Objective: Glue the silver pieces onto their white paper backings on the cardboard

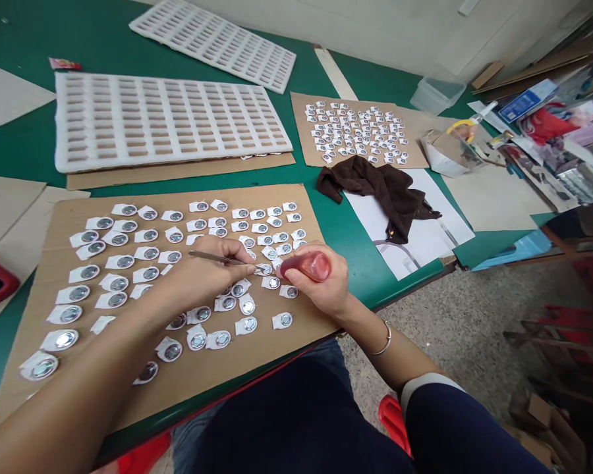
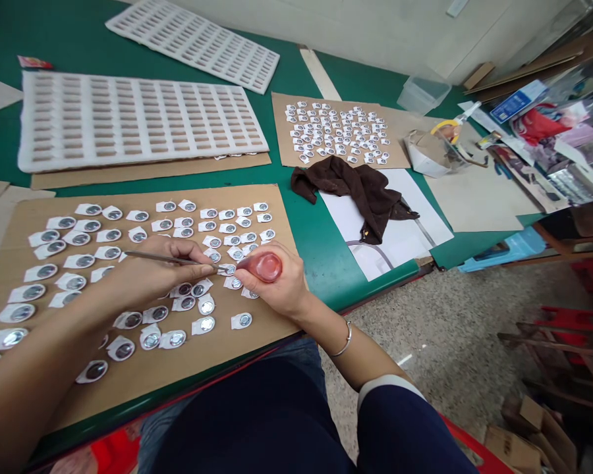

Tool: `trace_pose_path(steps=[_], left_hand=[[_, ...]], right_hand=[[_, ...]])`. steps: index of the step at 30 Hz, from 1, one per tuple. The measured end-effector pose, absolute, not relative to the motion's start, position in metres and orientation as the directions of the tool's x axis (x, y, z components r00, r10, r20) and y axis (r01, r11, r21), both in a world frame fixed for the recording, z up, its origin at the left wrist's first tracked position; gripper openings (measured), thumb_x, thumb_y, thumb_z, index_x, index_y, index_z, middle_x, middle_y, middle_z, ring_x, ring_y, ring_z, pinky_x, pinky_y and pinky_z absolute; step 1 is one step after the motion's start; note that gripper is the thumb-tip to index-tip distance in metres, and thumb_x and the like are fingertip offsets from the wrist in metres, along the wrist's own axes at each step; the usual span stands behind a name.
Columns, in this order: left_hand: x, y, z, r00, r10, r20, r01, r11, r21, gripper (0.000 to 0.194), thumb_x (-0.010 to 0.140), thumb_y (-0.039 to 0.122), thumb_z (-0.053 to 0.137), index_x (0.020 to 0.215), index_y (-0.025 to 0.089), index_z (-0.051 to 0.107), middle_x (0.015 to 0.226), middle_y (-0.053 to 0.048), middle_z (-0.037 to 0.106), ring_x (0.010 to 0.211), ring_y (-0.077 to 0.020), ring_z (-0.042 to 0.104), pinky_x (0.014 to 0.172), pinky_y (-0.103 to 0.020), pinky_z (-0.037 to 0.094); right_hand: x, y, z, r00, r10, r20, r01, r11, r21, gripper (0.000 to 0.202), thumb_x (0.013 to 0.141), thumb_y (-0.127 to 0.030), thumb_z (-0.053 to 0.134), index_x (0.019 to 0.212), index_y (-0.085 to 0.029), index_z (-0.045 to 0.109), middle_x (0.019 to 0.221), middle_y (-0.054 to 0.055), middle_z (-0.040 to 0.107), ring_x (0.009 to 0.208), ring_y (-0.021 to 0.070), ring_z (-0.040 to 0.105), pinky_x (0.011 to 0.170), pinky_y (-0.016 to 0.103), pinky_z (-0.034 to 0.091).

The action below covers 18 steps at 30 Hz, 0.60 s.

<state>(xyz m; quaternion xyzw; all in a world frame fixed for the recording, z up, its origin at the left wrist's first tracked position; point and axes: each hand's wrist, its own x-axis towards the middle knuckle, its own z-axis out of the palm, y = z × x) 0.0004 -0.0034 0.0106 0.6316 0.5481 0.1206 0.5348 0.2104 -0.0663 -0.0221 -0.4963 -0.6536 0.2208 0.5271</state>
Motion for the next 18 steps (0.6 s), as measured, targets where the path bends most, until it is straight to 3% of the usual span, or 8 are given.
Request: trace_pose_path(steps=[18], left_hand=[[-0.002,-0.0025,0.0084,0.386,0.825,-0.413,0.575,0.135,0.807,0.019,0.066,0.037,0.072,0.069,0.019,0.067,0.059,-0.001,0.063,0.049,-0.011,0.047,0.044,-0.023,0.034]], right_hand=[[0.2104,-0.0653,-0.0207,0.063,0.877,0.476,0.419,0.41,-0.81,0.018,0.074,-0.033,0.075,0.085,-0.024,0.063,0.082,0.0,0.07,0.078,0.0167,0.066,0.076,0.035,0.056]])
